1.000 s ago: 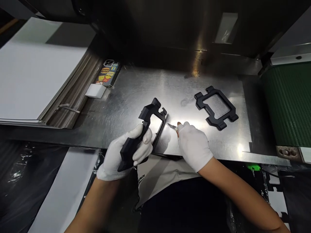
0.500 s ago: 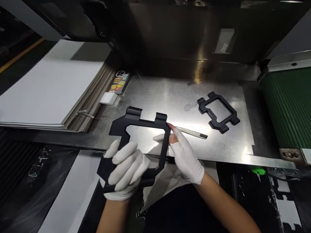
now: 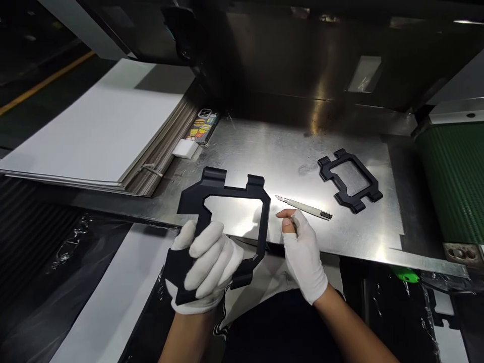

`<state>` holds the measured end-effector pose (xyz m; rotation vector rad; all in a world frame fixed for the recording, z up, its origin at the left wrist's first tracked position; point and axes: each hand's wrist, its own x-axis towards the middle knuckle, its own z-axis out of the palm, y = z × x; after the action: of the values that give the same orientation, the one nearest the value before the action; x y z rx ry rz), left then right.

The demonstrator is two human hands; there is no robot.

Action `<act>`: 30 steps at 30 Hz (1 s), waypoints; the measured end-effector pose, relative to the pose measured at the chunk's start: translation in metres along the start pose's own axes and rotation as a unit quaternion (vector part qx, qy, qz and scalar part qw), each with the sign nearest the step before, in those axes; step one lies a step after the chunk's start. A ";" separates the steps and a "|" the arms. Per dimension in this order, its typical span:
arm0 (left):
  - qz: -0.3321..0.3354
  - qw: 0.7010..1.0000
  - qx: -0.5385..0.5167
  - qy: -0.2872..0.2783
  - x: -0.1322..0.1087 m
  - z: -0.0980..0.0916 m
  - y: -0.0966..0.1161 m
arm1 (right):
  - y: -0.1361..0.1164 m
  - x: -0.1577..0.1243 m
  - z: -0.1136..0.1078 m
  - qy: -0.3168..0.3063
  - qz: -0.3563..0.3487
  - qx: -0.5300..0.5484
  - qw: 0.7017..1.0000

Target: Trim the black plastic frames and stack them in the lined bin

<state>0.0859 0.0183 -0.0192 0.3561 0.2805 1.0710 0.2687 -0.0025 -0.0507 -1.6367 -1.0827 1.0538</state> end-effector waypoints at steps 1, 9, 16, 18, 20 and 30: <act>0.004 0.999 0.045 0.028 -0.001 0.003 -0.001 | 0.000 -0.001 -0.001 0.021 -0.017 -0.014 1.000; -0.039 0.901 0.379 0.206 -0.008 0.021 -0.025 | -0.025 -0.011 0.000 -0.208 -0.011 0.088 0.974; -0.008 0.905 0.385 0.179 -0.008 0.013 -0.036 | -0.029 -0.014 0.009 -0.248 0.046 0.137 0.958; -0.007 0.901 0.395 0.180 -0.008 0.012 -0.036 | -0.028 -0.014 0.009 -0.246 0.055 0.139 0.958; -0.019 0.898 0.403 0.176 -0.008 0.013 -0.036 | -0.028 -0.015 0.010 -0.247 0.061 0.145 0.956; -0.139 0.897 0.419 0.025 -0.046 0.016 -0.003 | -0.040 -0.015 0.007 -0.278 0.057 0.025 0.959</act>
<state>0.0734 -0.0260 -0.0034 1.0292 0.8201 0.6268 0.2503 -0.0060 -0.0117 -1.4050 -1.3106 1.6670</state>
